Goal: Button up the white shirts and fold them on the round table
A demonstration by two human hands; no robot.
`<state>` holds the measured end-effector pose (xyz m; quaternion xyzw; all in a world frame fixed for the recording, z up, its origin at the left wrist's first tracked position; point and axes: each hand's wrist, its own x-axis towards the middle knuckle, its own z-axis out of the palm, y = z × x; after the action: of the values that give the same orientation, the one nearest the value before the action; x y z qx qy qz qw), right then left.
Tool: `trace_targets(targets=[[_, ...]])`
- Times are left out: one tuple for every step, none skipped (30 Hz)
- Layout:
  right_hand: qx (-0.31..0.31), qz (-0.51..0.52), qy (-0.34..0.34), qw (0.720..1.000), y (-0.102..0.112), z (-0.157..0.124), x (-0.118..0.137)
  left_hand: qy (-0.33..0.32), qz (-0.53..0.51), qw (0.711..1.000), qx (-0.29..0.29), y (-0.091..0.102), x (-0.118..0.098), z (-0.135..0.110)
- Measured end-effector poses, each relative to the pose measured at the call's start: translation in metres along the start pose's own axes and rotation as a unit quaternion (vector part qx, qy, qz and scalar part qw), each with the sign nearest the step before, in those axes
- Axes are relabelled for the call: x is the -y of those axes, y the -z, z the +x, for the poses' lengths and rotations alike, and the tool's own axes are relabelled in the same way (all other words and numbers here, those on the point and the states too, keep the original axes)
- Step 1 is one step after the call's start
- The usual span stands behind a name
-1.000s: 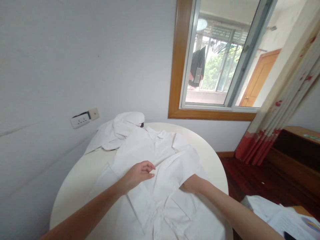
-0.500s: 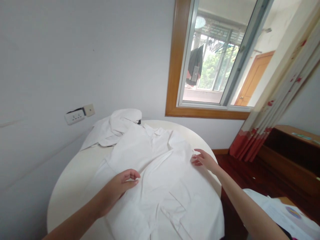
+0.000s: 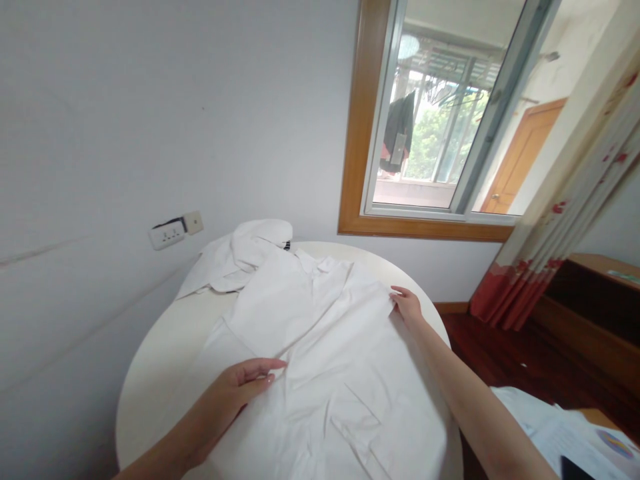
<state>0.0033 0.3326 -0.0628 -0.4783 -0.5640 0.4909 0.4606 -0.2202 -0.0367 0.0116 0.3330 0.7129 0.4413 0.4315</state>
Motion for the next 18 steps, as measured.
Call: trace_targets(targets=[[0.0, -0.015, 0.007, 1.0, 0.002, 0.0, -0.002, 0.002, 0.005, 1.0, 0.009, 0.001, 0.003, 0.0], [0.004, -0.052, 0.017, 0.999, 0.004, 0.0, -0.002, -0.004, 0.02, 1.0, 0.02, 0.001, 0.006, -0.001], [0.007, -0.112, 0.032, 0.993, 0.006, -0.001, 0.0, -0.016, 0.043, 0.999, 0.028, 0.001, 0.011, 0.0], [0.009, -0.189, 0.056, 0.98, 0.008, -0.003, 0.004, -0.031, 0.072, 0.996, 0.029, 0.0, 0.017, 0.0], [0.005, -0.274, 0.087, 0.958, 0.008, -0.004, 0.009, -0.049, 0.102, 0.993, 0.032, 0.0, 0.023, 0.001], [-0.001, -0.355, 0.123, 0.927, 0.008, -0.006, 0.015, -0.065, 0.125, 0.989, 0.038, -0.001, 0.029, 0.001], [-0.004, -0.424, 0.164, 0.891, 0.005, -0.009, 0.022, -0.077, 0.142, 0.986, 0.046, -0.002, 0.034, 0.002], [0.001, -0.476, 0.207, 0.855, 0.002, -0.011, 0.029, -0.083, 0.152, 0.983, 0.055, -0.002, 0.039, 0.002], [0.016, -0.512, 0.251, 0.821, -0.004, -0.013, 0.035, -0.087, 0.16, 0.981, 0.063, -0.002, 0.043, 0.003], [0.045, -0.537, 0.291, 0.791, -0.01, -0.015, 0.039, -0.089, 0.167, 0.979, 0.071, -0.002, 0.045, 0.003], [0.083, -0.553, 0.326, 0.763, -0.018, -0.016, 0.042, -0.09, 0.172, 0.978, 0.079, -0.002, 0.045, 0.003], [0.122, -0.564, 0.352, 0.737, -0.025, -0.015, 0.042, -0.09, 0.179, 0.976, 0.09, -0.002, 0.045, 0.002], [0.156, -0.573, 0.367, 0.716, -0.032, -0.014, 0.041, -0.09, 0.185, 0.974, 0.098, -0.002, 0.044, 0.001], [0.183, -0.582, 0.366, 0.703, -0.038, -0.012, 0.038, -0.091, 0.193, 0.972, 0.104, -0.002, 0.043, 0.001], [0.204, -0.591, 0.351, 0.697, -0.043, -0.008, 0.034, -0.093, 0.2, 0.969, 0.107, -0.002, 0.043, 0.0], [0.218, -0.599, 0.326, 0.698, -0.047, -0.003, 0.03, -0.096, 0.208, 0.968, 0.106, -0.002, 0.044, -0.001], [0.227, -0.604, 0.295, 0.705, -0.05, 0.003, 0.025, -0.099, 0.214, 0.966, 0.104, -0.003, 0.045, -0.002], [0.232, -0.606, 0.266, 0.713, -0.052, 0.009, 0.021, -0.103, 0.218, 0.966, 0.099, -0.003, 0.047, -0.002]])
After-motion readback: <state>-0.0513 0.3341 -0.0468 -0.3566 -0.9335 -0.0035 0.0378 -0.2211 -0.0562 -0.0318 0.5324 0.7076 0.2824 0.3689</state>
